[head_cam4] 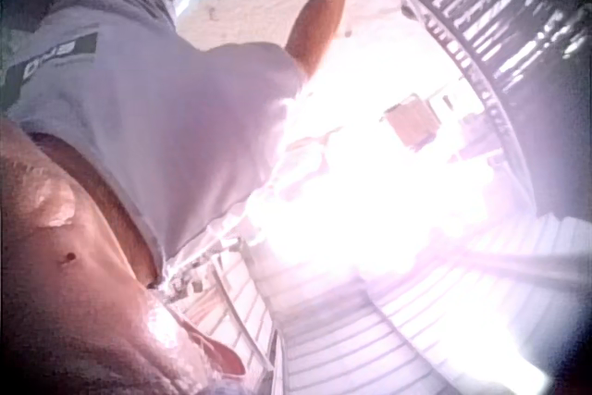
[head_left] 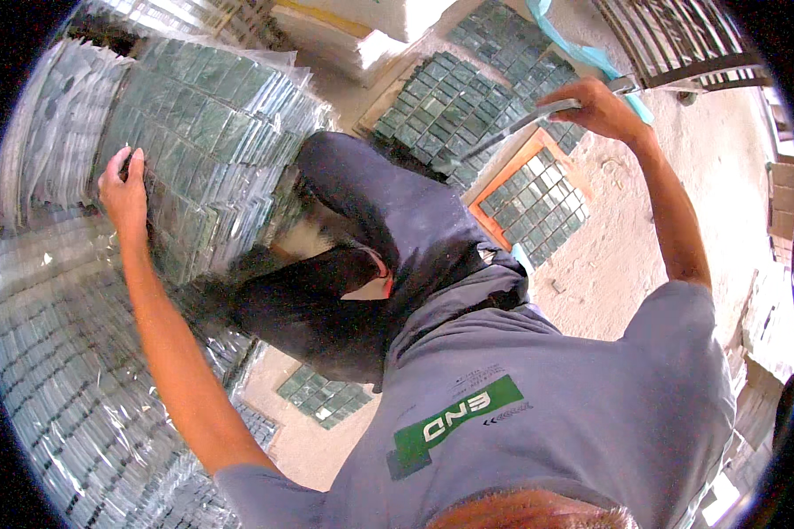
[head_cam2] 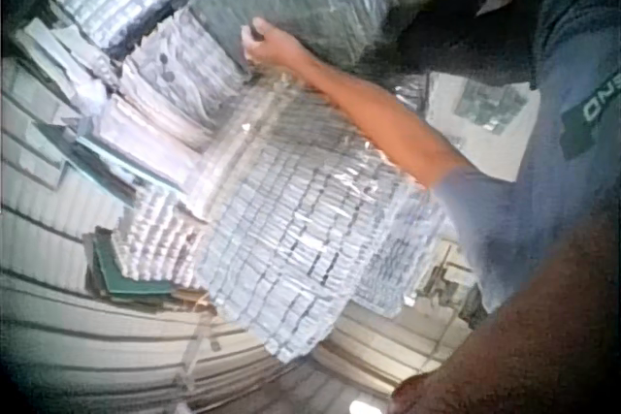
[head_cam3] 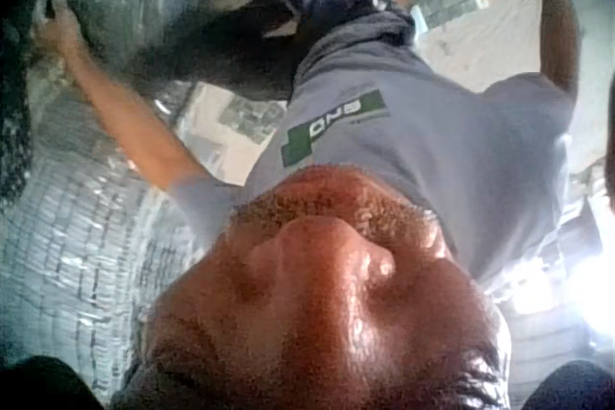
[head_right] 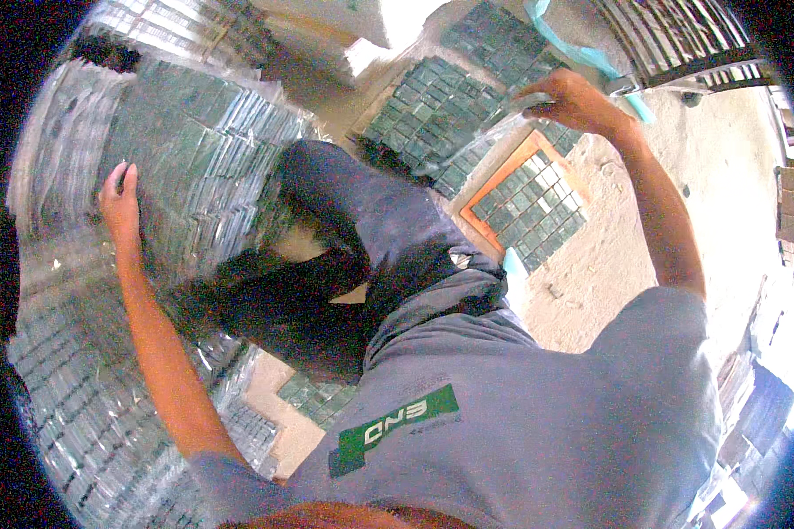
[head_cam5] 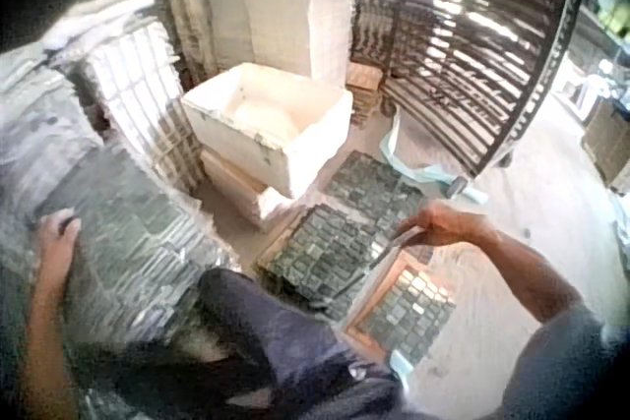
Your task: The person is kneeling on the floor and packaging green mosaic tile sheets into clear plastic bags. They repeatedly pick up a tile sheet, place it into a bag, and stack the packaged unit on a growing pile.
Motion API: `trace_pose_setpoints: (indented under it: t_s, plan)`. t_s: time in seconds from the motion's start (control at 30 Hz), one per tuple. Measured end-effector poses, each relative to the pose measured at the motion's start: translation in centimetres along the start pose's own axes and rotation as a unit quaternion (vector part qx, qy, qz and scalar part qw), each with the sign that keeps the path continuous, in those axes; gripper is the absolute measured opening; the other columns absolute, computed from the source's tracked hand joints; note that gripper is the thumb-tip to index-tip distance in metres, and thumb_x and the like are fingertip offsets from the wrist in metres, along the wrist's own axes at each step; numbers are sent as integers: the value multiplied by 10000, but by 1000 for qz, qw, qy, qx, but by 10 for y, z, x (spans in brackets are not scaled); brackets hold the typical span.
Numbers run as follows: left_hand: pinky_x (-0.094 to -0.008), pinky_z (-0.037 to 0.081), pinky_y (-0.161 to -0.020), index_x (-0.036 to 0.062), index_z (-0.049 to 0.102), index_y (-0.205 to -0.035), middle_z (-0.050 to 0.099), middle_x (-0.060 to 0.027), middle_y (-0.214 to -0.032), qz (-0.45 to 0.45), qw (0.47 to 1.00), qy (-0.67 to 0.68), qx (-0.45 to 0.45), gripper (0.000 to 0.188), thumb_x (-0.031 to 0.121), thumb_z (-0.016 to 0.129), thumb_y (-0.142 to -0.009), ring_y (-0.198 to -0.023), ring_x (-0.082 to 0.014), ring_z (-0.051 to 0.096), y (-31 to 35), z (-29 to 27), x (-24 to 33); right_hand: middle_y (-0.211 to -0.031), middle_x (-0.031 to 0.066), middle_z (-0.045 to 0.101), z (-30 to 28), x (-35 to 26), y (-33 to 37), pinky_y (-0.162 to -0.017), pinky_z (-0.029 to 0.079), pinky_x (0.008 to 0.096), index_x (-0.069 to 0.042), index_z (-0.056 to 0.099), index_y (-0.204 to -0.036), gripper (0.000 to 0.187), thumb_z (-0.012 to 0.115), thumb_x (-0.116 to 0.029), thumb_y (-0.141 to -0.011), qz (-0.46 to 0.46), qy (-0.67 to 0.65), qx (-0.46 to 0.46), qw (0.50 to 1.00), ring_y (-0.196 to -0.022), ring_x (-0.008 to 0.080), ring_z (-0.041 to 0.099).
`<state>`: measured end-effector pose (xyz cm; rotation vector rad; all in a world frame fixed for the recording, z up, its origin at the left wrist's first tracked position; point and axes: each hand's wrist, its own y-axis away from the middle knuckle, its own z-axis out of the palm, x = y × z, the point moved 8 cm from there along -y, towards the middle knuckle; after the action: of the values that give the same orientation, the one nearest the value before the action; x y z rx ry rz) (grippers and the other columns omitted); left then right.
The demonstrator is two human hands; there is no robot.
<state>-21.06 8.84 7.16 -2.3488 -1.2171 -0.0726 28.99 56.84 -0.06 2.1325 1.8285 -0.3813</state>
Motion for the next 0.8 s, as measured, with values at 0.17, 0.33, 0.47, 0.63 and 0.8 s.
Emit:
trace_pose_setpoints:
  t_s: [0.17, 0.33, 0.47, 0.63, 0.8]
  plan:
    - [-408, 439, -975, 101, 666, -1214, 610, -214, -1204, 5, 999, -18, -38, 455, 404, 671, -874, -1154, -346, 556, -8, 6, -3, -833, 74, 703, -71, -24, 43, -700, 485, 304, -39, 720, -1045, 311, 781, -240, -816, 176, -17, 64, 982, -762, 122, 603]
    - [-477, 422, -983, 112, 652, -1233, 623, -202, -1209, 3, 998, -57, 3, 473, 439, 630, -891, -1156, -366, 560, -5, -11, -13, -858, 30, 727, -125, -81, 51, -680, 498, 280, -8, 729, -983, 278, 783, -231, -826, 202, -111, 149, 962, -727, 81, 606]
    - [-503, 438, -948, 89, 661, -1199, 660, -172, -1179, 16, 974, -172, 146, 479, 465, 592, -911, -1094, -378, 601, 23, -59, 90, -897, 57, 732, -164, -123, 67, -723, 501, 249, -14, 723, -1024, 272, 781, -179, -817, 237, -137, 224, 935, -783, 96, 637]
    - [-385, 483, -921, 31, 650, -1165, 680, -151, -1135, 5, 915, 403, 3, 406, 261, 730, -839, -1055, -257, 639, 120, -31, 246, -919, 39, 727, -217, -198, 66, -765, 506, 255, -31, 726, -1033, 288, 777, -163, -782, 179, -168, 309, 919, -780, 119, 655]
    - [-403, 436, -1020, 18, 497, -1332, 559, -136, -1324, 7, 722, 673, -160, 720, 328, 829, -773, -1251, -291, 515, 176, 105, 319, -994, 102, 702, -268, -270, 46, -857, 525, 316, 15, 694, -1078, 383, 750, -168, -745, 79, -176, 369, 909, -871, 194, 669]
